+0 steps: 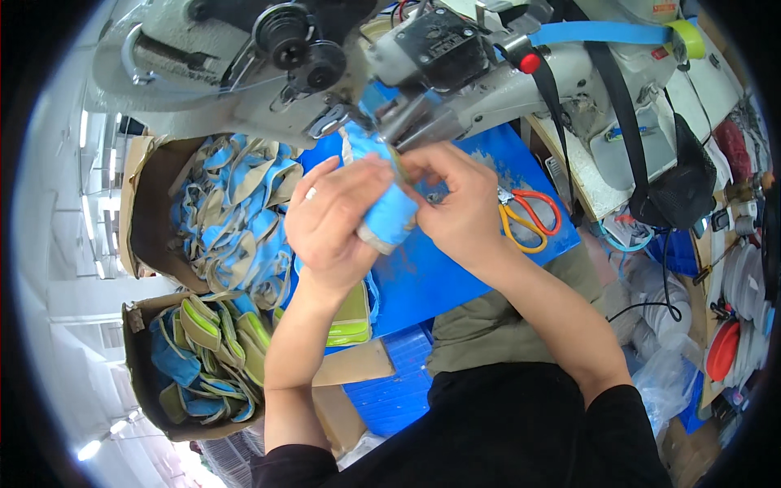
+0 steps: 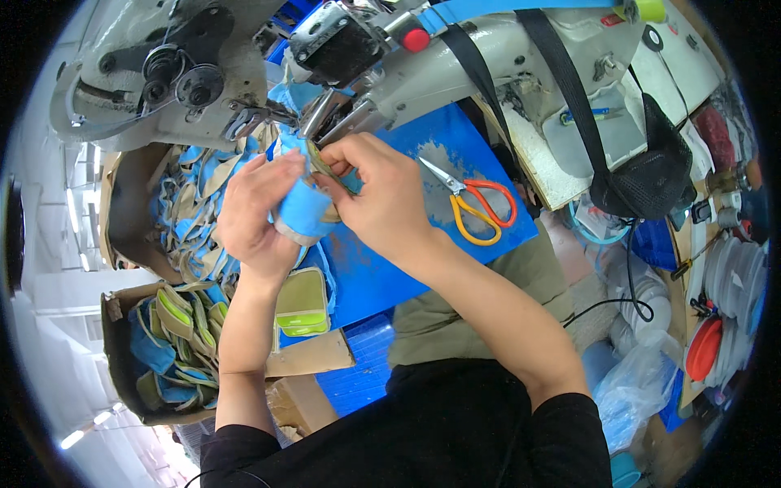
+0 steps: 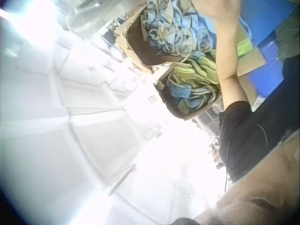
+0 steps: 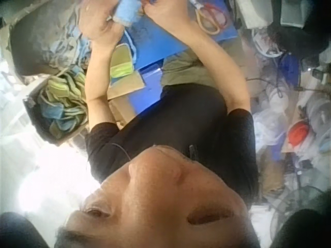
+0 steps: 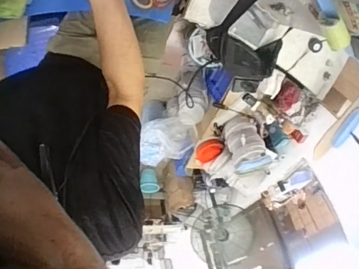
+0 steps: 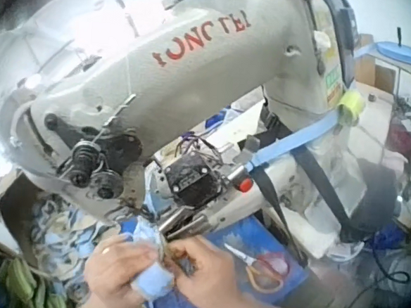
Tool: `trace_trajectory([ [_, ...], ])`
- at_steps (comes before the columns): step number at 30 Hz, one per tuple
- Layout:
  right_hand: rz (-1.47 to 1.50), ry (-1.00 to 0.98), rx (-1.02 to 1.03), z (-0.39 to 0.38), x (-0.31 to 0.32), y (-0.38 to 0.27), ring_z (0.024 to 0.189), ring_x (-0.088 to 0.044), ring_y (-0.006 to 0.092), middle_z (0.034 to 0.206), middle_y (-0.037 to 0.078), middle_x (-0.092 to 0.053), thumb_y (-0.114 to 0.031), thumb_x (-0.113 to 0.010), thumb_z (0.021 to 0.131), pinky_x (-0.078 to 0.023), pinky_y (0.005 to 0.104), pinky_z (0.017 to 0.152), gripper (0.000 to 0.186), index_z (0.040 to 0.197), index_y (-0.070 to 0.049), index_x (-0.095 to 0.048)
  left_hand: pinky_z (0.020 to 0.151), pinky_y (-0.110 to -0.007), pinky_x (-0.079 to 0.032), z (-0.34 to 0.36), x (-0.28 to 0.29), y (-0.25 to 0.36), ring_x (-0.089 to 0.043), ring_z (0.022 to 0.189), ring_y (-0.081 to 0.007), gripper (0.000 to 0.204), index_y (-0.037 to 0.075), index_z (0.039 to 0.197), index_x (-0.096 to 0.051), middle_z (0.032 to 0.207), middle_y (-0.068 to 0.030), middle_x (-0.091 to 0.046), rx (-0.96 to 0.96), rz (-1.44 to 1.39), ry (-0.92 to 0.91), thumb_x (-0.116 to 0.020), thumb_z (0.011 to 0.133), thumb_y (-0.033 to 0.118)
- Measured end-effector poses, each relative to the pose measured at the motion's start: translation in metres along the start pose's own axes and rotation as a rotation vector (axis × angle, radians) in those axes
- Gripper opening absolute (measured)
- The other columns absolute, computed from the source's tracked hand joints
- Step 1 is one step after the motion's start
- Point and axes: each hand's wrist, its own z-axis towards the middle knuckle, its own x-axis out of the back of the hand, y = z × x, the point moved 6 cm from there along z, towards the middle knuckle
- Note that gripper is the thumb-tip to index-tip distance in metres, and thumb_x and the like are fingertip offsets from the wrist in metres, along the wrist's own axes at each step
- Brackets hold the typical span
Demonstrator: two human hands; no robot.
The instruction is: Sewing and assembling small fabric pouches using a industrial sewing machine.
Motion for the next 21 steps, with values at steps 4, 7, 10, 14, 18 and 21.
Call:
trace_trajectory([
  [4,0.05,0.013,-0.044,-0.005,-0.004,0.003,0.078,-0.073,0.0215,0.087,0.009,-0.07,0.002,-0.083,0.076,-0.056,0.0325,0.067,0.024,0.096,-0.005,-0.07,0.095,-0.04,-0.054,0.002,0.002,0.01,-0.076,0.102,-0.022,0.022,0.01,0.096,-0.079,0.102,-0.005,-0.079,-0.056,0.076,-0.048,-0.083,0.077,0.017],
  [7,-0.007,0.021,-0.053,-0.002,0.0,-0.001,0.079,-0.074,0.0214,0.088,0.009,-0.072,0.005,-0.081,0.075,-0.058,0.0318,0.07,0.025,0.097,-0.004,-0.071,0.097,-0.04,-0.053,0.003,-0.003,0.012,-0.076,0.102,-0.0206,0.024,0.011,0.099,-0.08,0.103,-0.004,-0.078,-0.122,0.149,-0.118,-0.079,0.077,0.02],
  [10,0.028,0.017,-0.122,0.001,-0.004,-0.005,0.08,-0.075,0.0208,0.09,0.01,-0.073,0.008,-0.078,0.073,-0.059,0.031,0.072,0.027,0.097,-0.002,-0.072,0.097,-0.04,-0.052,0.007,-0.001,0.012,-0.075,0.101,-0.0202,0.024,0.011,0.099,-0.08,0.103,-0.0034,-0.078,-0.13,0.201,-0.131,-0.078,0.076,0.021],
  [14,0.135,0.031,-0.213,0.008,-0.004,-0.004,0.081,-0.076,0.0197,0.09,0.011,-0.075,0.01,-0.075,0.071,-0.06,0.0307,0.073,0.028,0.097,0.0,-0.073,0.097,-0.04,-0.051,0.007,-0.002,0.008,-0.075,0.101,-0.0197,0.023,0.012,0.097,-0.081,0.103,-0.0032,-0.078,-0.118,0.192,-0.097,-0.078,0.077,0.021],
  [18,0.153,0.074,-0.215,0.005,-0.002,-0.002,0.078,-0.075,0.0192,0.088,0.01,-0.074,0.008,-0.077,0.074,-0.059,0.0308,0.072,0.024,0.096,0.0,-0.072,0.097,-0.041,-0.052,0.004,-0.005,0.007,-0.076,0.101,-0.0209,0.023,0.01,0.099,-0.079,0.103,-0.0043,-0.078,-0.146,0.156,-0.098,-0.08,0.079,0.021],
  [21,0.113,0.125,-0.152,0.0,0.001,0.0,0.078,-0.073,0.0191,0.088,0.009,-0.072,0.003,-0.082,0.077,-0.058,0.0311,0.07,0.023,0.097,-0.001,-0.071,0.098,-0.044,-0.055,0.0,0.0,-0.009,-0.076,0.101,-0.0236,0.03,0.006,0.107,-0.074,0.104,-0.0087,-0.079,0.035,-0.021,-0.036,-0.084,0.08,0.016],
])
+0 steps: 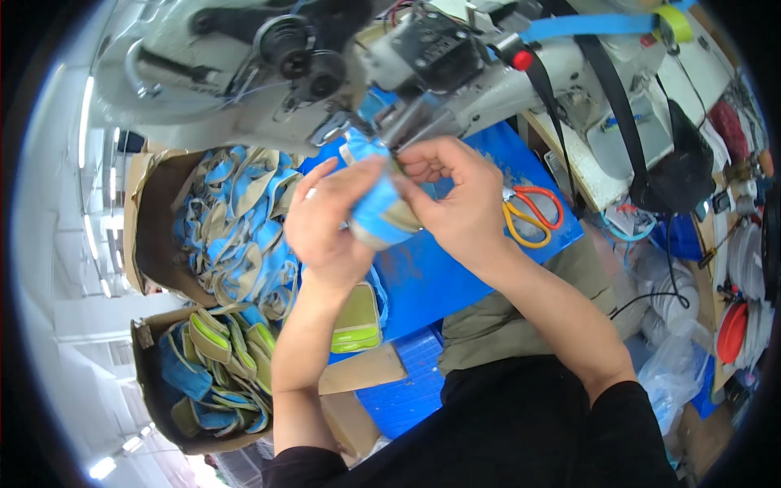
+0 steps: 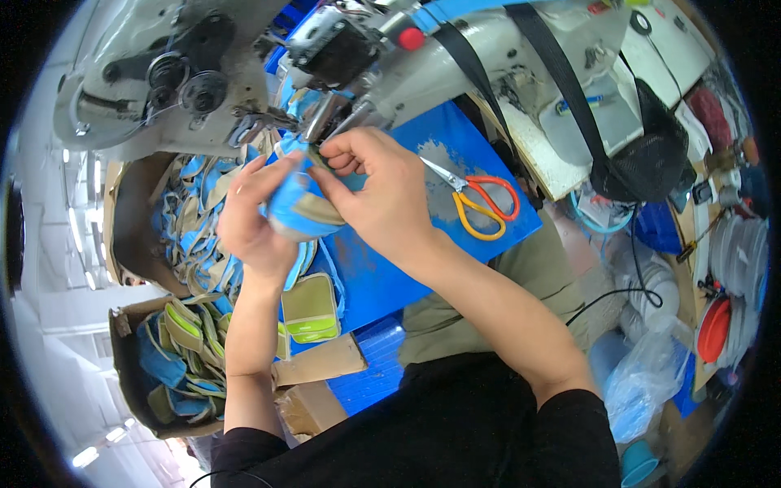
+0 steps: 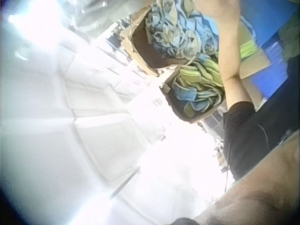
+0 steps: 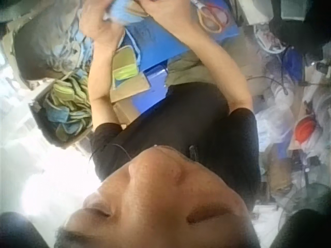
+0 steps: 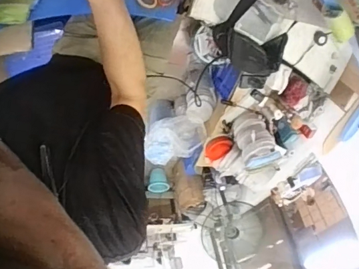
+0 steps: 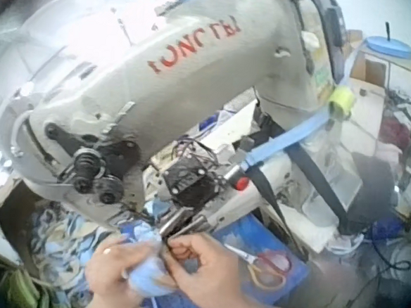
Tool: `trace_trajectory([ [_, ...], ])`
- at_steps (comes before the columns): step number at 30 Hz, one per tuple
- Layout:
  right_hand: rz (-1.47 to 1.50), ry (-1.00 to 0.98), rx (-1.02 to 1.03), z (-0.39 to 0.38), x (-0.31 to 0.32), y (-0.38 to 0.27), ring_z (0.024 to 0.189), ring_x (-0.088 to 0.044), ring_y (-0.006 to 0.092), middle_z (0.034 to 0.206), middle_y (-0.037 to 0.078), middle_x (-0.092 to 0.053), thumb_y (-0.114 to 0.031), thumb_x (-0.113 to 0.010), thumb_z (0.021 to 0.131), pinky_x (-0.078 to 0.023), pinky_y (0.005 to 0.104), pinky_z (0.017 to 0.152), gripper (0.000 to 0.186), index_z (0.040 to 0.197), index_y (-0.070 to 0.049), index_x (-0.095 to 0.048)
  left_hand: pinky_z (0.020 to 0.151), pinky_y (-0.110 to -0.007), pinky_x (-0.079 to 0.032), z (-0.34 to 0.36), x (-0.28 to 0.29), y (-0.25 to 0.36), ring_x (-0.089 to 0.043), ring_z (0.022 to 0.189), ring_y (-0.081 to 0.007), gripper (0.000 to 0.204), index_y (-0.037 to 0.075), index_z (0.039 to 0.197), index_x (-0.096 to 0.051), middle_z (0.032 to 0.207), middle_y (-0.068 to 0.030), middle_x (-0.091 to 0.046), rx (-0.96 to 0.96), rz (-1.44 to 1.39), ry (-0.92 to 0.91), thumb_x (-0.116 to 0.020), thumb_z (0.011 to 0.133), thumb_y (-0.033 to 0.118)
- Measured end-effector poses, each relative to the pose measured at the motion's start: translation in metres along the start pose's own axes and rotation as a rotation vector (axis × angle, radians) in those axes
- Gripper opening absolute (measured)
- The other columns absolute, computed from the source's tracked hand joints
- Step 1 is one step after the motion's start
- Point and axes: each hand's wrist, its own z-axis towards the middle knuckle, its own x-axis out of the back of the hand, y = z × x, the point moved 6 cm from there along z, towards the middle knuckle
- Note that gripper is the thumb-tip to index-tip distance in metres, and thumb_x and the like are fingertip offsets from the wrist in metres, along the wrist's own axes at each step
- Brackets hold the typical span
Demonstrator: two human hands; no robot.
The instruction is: Sewing and assembling small fabric pouches using a industrial sewing machine.
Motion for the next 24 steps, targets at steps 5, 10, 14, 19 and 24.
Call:
trace_trajectory([
  [5,-0.088,-0.029,0.05,-0.011,-0.001,0.005,0.082,-0.07,0.0165,0.094,0.008,-0.073,-0.009,-0.088,0.079,-0.055,0.0297,0.074,0.029,0.103,-0.004,-0.073,0.103,-0.041,-0.053,-0.011,0.009,-0.019,-0.074,0.106,-0.0251,0.026,-0.003,0.111,-0.07,0.112,-0.0156,-0.076,0.241,-0.238,0.069,-0.08,0.088,0.005],
  [10,-0.103,-0.083,0.045,-0.012,-0.003,0.01,0.083,-0.072,0.0167,0.095,0.008,-0.074,-0.006,-0.085,0.081,-0.056,0.0294,0.074,0.026,0.104,-0.004,-0.073,0.105,-0.05,-0.051,-0.005,0.002,-0.002,-0.075,0.105,-0.0283,0.025,0.003,0.105,-0.074,0.109,-0.014,-0.078,-0.035,-0.065,-0.052,-0.081,0.083,0.014],
  [14,0.028,-0.068,0.016,-0.014,-0.008,0.011,0.079,-0.073,0.0187,0.09,0.01,-0.072,-0.004,-0.082,0.084,-0.057,0.0301,0.068,0.021,0.1,-0.001,-0.07,0.105,-0.041,-0.047,-0.007,0.001,0.014,-0.075,0.108,-0.0254,0.022,0.009,0.102,-0.079,0.11,-0.0065,-0.079,-0.164,0.129,-0.108,-0.076,0.08,0.012],
  [19,0.136,-0.104,-0.097,-0.015,-0.009,0.024,0.081,-0.072,0.0143,0.091,0.009,-0.075,0.003,-0.08,0.082,-0.058,0.0283,0.072,0.024,0.105,0.002,-0.072,0.102,-0.041,-0.047,-0.009,0.001,0.018,-0.074,0.106,-0.0216,0.024,0.01,0.101,-0.08,0.11,-0.0038,-0.078,-0.171,0.204,-0.101,-0.074,0.077,0.011],
  [24,0.125,-0.126,-0.172,-0.015,-0.004,0.024,0.08,-0.071,0.0125,0.09,0.006,-0.074,0.005,-0.078,0.083,-0.058,0.0271,0.073,0.024,0.106,0.002,-0.073,0.1,-0.04,-0.046,-0.006,0.002,0.021,-0.073,0.105,-0.0199,0.026,0.011,0.1,-0.081,0.107,-0.0022,-0.078,-0.183,0.227,-0.122,-0.071,0.076,0.01],
])
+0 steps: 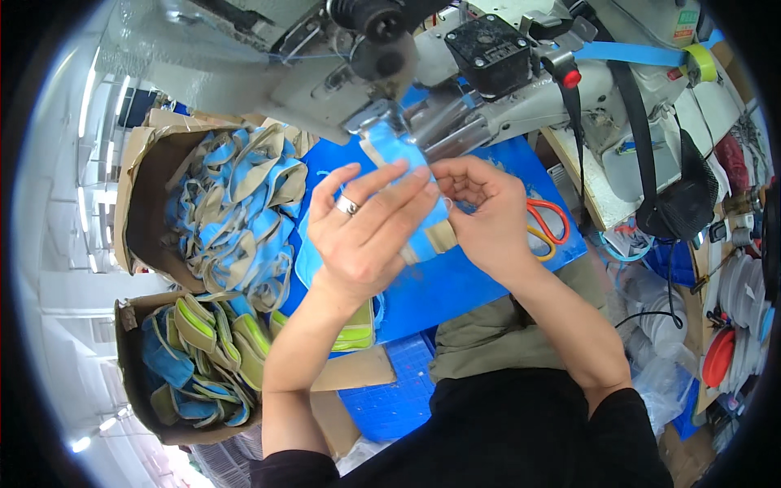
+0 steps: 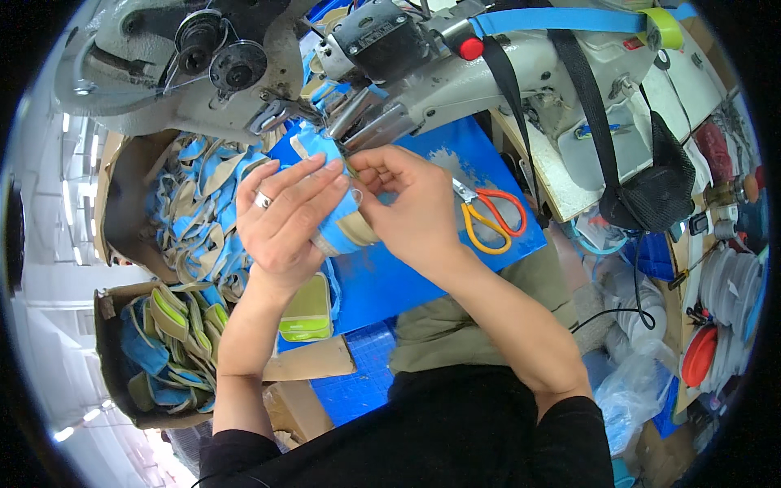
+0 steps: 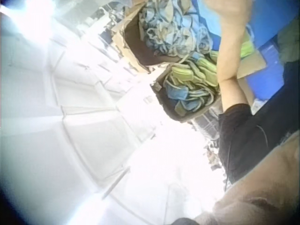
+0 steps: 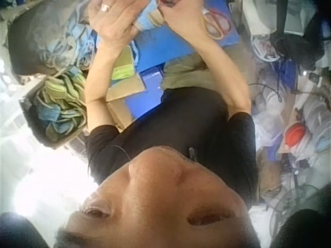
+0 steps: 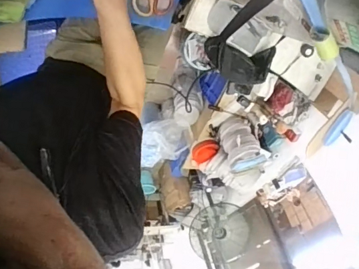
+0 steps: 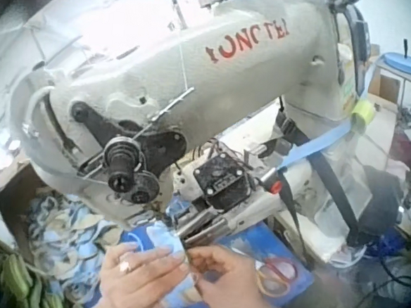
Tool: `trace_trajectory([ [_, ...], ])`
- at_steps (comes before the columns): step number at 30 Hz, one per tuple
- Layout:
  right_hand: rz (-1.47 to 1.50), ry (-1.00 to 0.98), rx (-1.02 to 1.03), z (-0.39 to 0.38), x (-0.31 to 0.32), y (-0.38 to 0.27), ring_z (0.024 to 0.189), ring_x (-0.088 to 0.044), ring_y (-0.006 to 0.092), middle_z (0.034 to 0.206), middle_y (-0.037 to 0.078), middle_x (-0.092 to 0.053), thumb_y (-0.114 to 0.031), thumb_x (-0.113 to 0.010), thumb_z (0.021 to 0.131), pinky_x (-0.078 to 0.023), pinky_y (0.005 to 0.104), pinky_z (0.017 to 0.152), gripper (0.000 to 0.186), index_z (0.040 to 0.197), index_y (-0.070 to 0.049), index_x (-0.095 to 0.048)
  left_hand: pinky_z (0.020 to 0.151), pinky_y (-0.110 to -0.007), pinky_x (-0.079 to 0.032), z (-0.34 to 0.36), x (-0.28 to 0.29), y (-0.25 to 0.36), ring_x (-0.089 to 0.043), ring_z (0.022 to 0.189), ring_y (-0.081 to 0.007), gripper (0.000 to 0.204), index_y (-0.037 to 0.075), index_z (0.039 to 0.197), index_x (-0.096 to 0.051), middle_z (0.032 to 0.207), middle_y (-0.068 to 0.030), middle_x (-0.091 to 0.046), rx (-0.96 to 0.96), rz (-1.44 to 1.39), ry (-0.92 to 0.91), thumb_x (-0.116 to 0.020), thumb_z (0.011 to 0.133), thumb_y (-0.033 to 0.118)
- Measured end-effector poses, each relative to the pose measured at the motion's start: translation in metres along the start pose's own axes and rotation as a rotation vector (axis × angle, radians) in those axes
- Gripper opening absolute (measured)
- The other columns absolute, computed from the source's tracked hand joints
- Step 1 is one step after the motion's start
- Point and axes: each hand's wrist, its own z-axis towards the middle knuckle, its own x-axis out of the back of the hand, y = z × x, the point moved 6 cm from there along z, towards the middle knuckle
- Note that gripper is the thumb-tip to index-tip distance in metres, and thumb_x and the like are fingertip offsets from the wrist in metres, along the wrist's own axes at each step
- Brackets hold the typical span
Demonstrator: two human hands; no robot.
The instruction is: Sewing and assembling small fabric pouches using a industrial sewing machine.
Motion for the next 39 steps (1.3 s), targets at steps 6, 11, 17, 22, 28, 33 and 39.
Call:
trace_trajectory([
  [6,0.117,-0.103,-0.214,0.014,0.003,-0.01,0.08,-0.067,0.0046,0.091,0.004,-0.074,0.005,-0.073,0.088,-0.056,0.0216,0.073,0.021,0.109,0.004,-0.073,0.097,-0.038,-0.046,0.007,-0.011,-0.012,-0.072,0.102,-0.0154,0.029,0.013,0.103,-0.081,0.108,-0.0017,-0.077,0.039,-0.011,0.051,-0.072,0.075,0.011],
  [11,0.203,-0.14,-0.215,0.016,0.006,-0.013,0.077,-0.067,0.0049,0.09,0.003,-0.073,-0.001,-0.076,0.088,-0.055,0.0214,0.069,0.024,0.111,0.005,-0.073,0.091,-0.038,-0.044,0.004,-0.012,-0.016,-0.071,0.095,-0.0191,0.033,0.013,0.105,-0.08,0.101,-0.0005,-0.074,0.129,-0.023,0.062,-0.078,0.073,0.019],
  [17,0.212,-0.263,-0.241,0.008,0.01,-0.022,0.071,-0.064,0.0026,0.084,0.0,-0.07,-0.003,-0.076,0.09,-0.05,0.0197,0.061,0.026,0.114,0.005,-0.073,0.093,-0.038,-0.044,-0.003,-0.009,-0.022,-0.071,0.098,-0.0281,0.03,0.006,0.105,-0.073,0.101,-0.0108,-0.075,0.21,-0.17,0.093,-0.078,0.077,0.017],
  [22,0.147,-0.286,-0.243,-0.004,0.014,-0.021,0.07,-0.062,0.001,0.082,-0.001,-0.07,-0.001,-0.076,0.092,-0.047,0.0184,0.059,0.024,0.115,0.003,-0.074,0.096,-0.031,-0.051,-0.017,-0.005,-0.03,-0.066,0.106,-0.0165,0.02,-0.003,0.116,-0.07,0.117,-0.0127,-0.073,0.479,-0.387,0.106,-0.069,0.102,0.012],
  [28,0.056,-0.211,-0.128,-0.009,0.021,-0.019,0.071,-0.07,0.0113,0.081,0.01,-0.077,-0.012,-0.079,0.086,-0.055,0.0279,0.064,0.023,0.102,0.003,-0.078,0.097,-0.035,-0.053,-0.004,-0.001,-0.013,-0.07,0.105,-0.0233,0.02,-0.002,0.111,-0.075,0.114,-0.0139,-0.073,0.298,-0.325,0.12,-0.076,0.092,0.003],
  [33,0.191,-0.176,-0.181,-0.016,0.018,-0.016,0.07,-0.07,0.0102,0.08,0.009,-0.076,-0.01,-0.079,0.086,-0.056,0.0266,0.064,0.02,0.101,0.003,-0.078,0.086,-0.035,-0.052,-0.003,0.001,-0.003,-0.071,0.099,-0.0245,0.034,0.004,0.106,-0.078,0.105,-0.0105,-0.075,0.182,-0.245,0.103,-0.086,0.073,0.01],
  [39,0.23,-0.151,-0.176,-0.018,0.016,-0.014,0.069,-0.069,0.0091,0.081,0.008,-0.076,-0.008,-0.079,0.086,-0.055,0.0251,0.063,0.02,0.102,0.004,-0.077,0.092,-0.037,-0.052,0.0,-0.002,0.004,-0.069,0.1,-0.0263,0.025,-0.001,0.107,-0.076,0.107,-0.0151,-0.074,0.251,-0.344,-0.033,-0.079,0.082,0.002],
])
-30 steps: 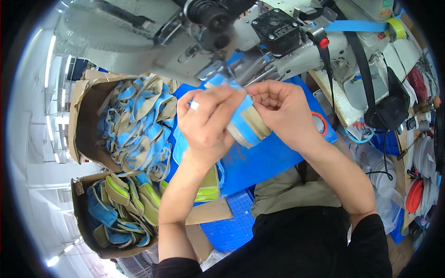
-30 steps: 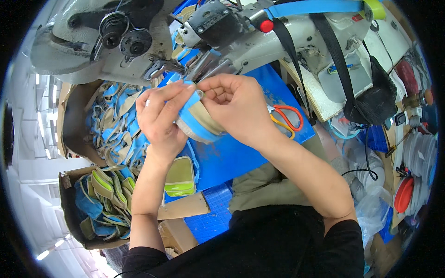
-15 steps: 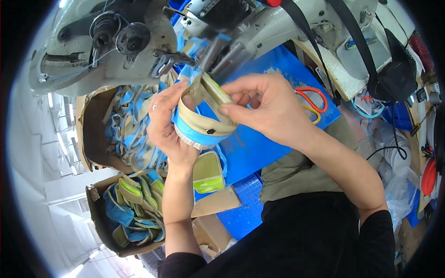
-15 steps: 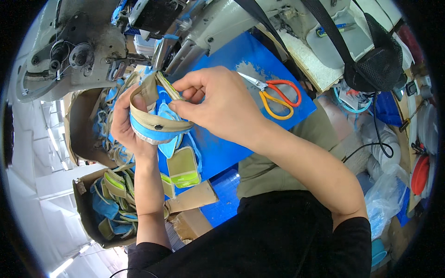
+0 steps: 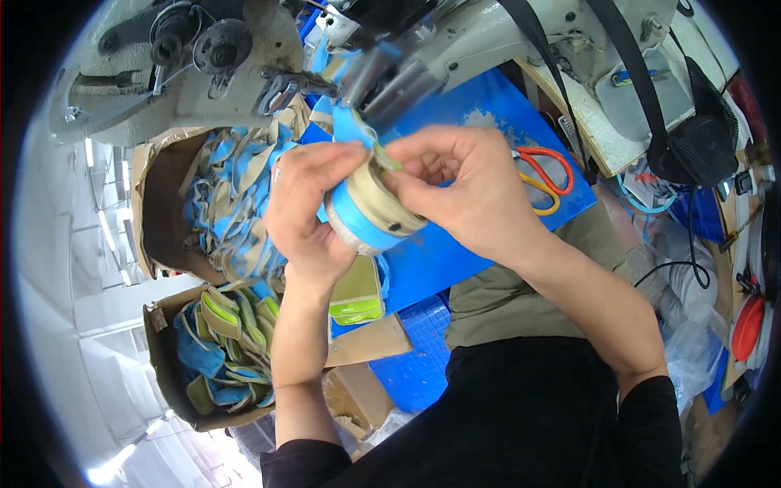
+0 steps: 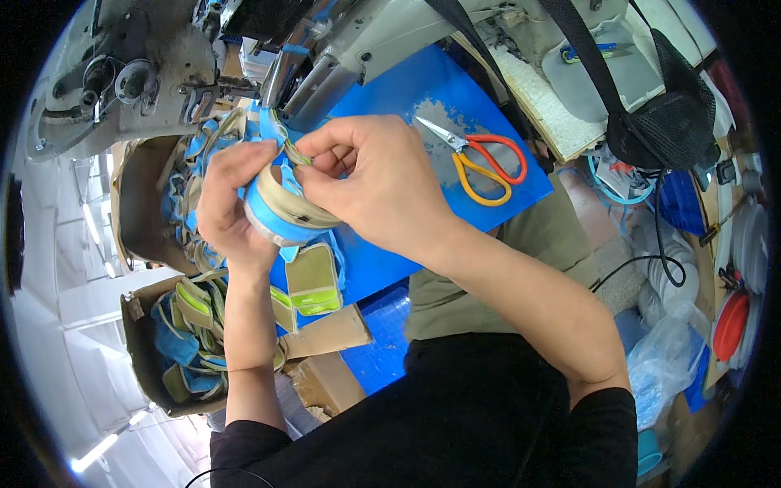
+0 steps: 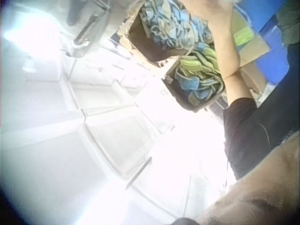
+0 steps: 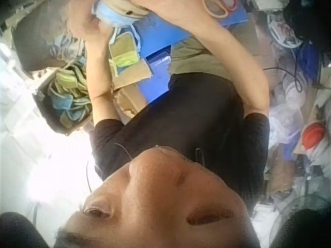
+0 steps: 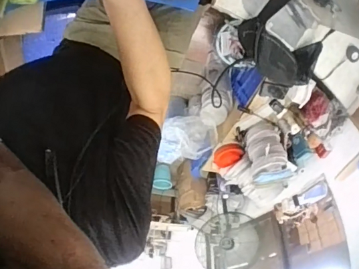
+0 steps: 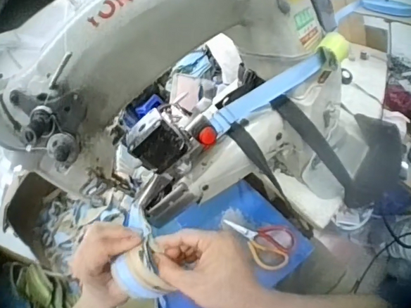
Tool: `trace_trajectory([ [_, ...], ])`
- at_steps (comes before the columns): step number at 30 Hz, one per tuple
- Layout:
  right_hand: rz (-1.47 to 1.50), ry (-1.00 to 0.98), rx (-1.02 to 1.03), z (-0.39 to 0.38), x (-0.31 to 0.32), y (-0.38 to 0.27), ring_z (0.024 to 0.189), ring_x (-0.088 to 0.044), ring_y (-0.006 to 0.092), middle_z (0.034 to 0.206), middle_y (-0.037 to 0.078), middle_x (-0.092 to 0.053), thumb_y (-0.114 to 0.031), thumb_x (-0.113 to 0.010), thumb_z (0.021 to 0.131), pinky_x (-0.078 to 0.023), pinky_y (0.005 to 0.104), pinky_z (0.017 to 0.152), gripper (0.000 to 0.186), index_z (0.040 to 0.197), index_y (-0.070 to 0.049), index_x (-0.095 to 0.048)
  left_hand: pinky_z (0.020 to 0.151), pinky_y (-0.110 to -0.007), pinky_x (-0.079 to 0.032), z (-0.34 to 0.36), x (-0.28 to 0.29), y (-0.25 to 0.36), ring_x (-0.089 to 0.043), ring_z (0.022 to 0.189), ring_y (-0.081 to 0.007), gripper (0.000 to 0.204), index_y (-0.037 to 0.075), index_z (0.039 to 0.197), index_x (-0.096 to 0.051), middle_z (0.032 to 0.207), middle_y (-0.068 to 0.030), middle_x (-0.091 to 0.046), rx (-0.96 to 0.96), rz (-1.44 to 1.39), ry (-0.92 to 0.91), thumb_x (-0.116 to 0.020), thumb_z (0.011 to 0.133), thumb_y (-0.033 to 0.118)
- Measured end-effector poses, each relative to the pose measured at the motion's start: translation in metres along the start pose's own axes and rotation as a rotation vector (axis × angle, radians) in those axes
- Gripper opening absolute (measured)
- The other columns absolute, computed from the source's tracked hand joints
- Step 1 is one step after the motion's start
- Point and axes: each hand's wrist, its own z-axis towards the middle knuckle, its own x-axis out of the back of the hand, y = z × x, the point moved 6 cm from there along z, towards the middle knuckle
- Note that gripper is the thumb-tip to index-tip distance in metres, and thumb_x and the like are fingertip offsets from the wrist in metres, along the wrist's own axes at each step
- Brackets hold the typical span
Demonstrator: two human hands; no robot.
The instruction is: Sewing and assembling small fabric pouches using a industrial sewing machine.
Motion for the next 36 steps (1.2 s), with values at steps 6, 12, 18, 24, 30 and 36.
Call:
trace_trajectory([
  [6,0.004,-0.023,-0.028,0.0,0.0,0.002,0.07,-0.068,0.0091,0.083,0.008,-0.076,-0.009,-0.08,0.085,-0.055,0.0248,0.065,0.023,0.104,0.004,-0.077,0.089,-0.031,-0.05,-0.006,0.002,-0.021,-0.065,0.101,-0.0211,0.039,-0.001,0.117,-0.076,0.107,-0.0125,-0.07,0.322,-0.294,-0.022,-0.074,0.084,0.02],
  [12,0.037,-0.026,0.0,0.001,0.0,0.007,0.071,-0.067,0.0091,0.084,0.008,-0.075,-0.01,-0.08,0.085,-0.054,0.0242,0.064,0.025,0.106,0.004,-0.076,0.094,-0.03,-0.05,-0.006,0.005,-0.025,-0.066,0.103,-0.0174,0.047,-0.006,0.122,-0.068,0.113,-0.0114,-0.07,0.474,-0.417,-0.077,-0.067,0.088,0.027],
  [18,0.07,-0.043,-0.03,0.002,-0.001,0.007,0.072,-0.066,0.0077,0.082,0.006,-0.074,-0.01,-0.08,0.087,-0.053,0.0229,0.064,0.026,0.108,0.005,-0.075,0.101,-0.034,-0.049,-0.011,0.002,-0.035,-0.068,0.107,-0.0188,0.043,-0.007,0.119,-0.068,0.117,-0.0133,-0.072,0.516,-0.573,-0.105,-0.051,0.107,0.031],
  [24,0.074,-0.044,-0.035,0.003,-0.003,0.004,0.072,-0.065,0.006,0.085,0.004,-0.073,-0.008,-0.079,0.089,-0.052,0.0215,0.064,0.024,0.108,0.006,-0.074,0.086,-0.03,-0.052,0.001,0.004,-0.02,-0.067,0.095,-0.0183,0.044,-0.004,0.119,-0.071,0.106,-0.0099,-0.07,0.425,-0.337,-0.173,-0.066,0.088,0.027],
  [30,0.134,-0.038,-0.146,0.0,-0.01,0.006,0.075,-0.065,0.0059,0.086,0.003,-0.072,0.0,-0.075,0.092,-0.053,0.022,0.065,0.018,0.11,0.005,-0.072,0.083,-0.033,-0.047,0.0,0.007,0.002,-0.06,0.091,-0.0235,0.039,0.003,0.117,-0.076,0.103,-0.0075,-0.063,0.13,0.039,-0.165,-0.073,0.085,0.024],
  [36,0.141,-0.007,-0.185,0.001,-0.013,-0.002,0.078,-0.065,0.0049,0.091,0.003,-0.073,0.001,-0.073,0.093,-0.053,0.0215,0.069,0.022,0.115,0.004,-0.072,0.075,-0.037,-0.043,0.012,0.011,0.002,-0.063,0.09,-0.0251,0.044,0.003,0.112,-0.077,0.103,-0.0071,-0.066,-0.002,0.118,-0.134,-0.078,0.075,0.026],
])
